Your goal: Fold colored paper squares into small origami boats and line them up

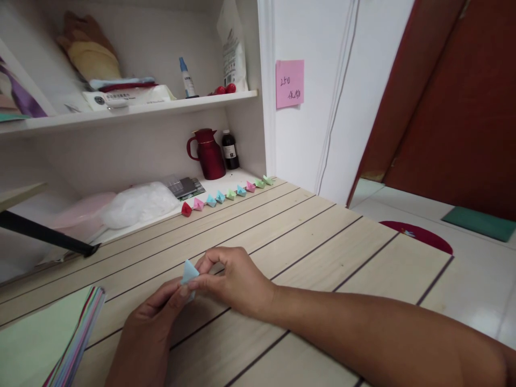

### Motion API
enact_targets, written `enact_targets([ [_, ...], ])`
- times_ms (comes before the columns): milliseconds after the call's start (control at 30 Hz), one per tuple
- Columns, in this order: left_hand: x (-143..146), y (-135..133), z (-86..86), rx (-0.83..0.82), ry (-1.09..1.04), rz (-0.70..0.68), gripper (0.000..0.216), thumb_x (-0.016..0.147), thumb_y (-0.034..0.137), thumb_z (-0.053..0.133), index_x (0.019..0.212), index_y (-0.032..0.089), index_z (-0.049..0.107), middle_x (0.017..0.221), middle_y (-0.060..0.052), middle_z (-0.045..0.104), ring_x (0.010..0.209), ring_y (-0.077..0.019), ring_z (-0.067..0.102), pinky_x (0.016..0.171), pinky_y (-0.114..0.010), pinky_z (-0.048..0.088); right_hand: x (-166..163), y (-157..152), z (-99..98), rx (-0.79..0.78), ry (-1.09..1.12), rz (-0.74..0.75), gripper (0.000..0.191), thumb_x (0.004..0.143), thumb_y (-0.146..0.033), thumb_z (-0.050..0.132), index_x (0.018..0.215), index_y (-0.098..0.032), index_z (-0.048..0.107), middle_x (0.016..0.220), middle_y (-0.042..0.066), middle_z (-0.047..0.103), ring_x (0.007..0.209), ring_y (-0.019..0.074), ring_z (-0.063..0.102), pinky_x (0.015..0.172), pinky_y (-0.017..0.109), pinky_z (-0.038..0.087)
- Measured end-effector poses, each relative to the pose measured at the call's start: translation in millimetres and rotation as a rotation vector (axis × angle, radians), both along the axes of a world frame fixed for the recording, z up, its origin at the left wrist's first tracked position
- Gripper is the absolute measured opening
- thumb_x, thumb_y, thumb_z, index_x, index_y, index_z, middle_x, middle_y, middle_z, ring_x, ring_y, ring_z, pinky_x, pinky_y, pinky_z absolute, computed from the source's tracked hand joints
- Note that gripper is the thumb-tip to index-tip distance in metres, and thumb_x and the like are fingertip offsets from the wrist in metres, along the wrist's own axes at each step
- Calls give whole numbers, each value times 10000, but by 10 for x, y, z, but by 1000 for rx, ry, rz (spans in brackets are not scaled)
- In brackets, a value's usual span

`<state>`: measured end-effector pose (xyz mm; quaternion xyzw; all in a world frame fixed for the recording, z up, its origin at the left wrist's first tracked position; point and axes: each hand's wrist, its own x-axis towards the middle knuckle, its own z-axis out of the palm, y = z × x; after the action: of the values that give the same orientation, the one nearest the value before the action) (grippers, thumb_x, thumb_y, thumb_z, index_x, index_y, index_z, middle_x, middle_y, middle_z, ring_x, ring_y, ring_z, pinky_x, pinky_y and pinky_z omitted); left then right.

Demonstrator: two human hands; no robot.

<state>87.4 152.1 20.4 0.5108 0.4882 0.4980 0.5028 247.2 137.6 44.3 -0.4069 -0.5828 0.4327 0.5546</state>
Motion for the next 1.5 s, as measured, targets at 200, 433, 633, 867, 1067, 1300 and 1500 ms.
enact_targets([
  [200,-11,-37,78,71,157,-2,227,650,420,773,733,209,757,888,-25,741,878,-208,658,819,-274,493,22,-15,3,-4,-63,-18,279,769,-433,732,697,-178,642,781,22,697,799,177,636,758,299,496],
  [433,-65,-17,51,43,142,-73,257,673,415,768,835,216,768,971,-31,732,950,-213,643,829,-274,498,23,17,-50,-83,33,0,326,721,-439,773,651,-165,611,720,24,688,751,176,638,721,299,490],
  [633,-56,-16,68,21,107,-8,232,662,399,770,801,214,764,924,-26,735,921,-217,642,838,-297,487,17,79,-71,-124,124,67,322,777,-467,712,701,-162,644,686,-2,650,703,145,597,738,286,475],
  [867,-39,-28,94,40,125,1,211,662,396,764,780,221,767,901,-21,738,900,-216,644,827,-292,477,75,57,-90,-28,61,146,343,911,-466,555,787,-167,667,783,14,650,825,165,607,854,308,464],
  [1067,-90,-9,61,75,223,-76,233,765,412,664,858,218,754,915,-19,728,889,-207,648,817,-306,469,47,50,-89,-85,-83,128,284,844,-445,658,916,-171,675,879,32,681,879,186,624,840,317,485],
  [1300,-122,21,21,580,678,7,147,810,238,588,748,234,721,799,-9,708,811,-214,648,893,-437,414,75,56,-113,283,-491,-150,368,767,-223,754,1122,-260,662,1222,71,623,1116,216,578,943,369,463],
  [1500,-92,-87,44,854,893,56,164,864,173,543,789,247,669,826,25,702,806,-176,651,1049,-493,246,98,24,-115,526,-768,-157,95,828,-260,721,921,-241,711,1056,35,715,1033,222,595,956,419,393],
])
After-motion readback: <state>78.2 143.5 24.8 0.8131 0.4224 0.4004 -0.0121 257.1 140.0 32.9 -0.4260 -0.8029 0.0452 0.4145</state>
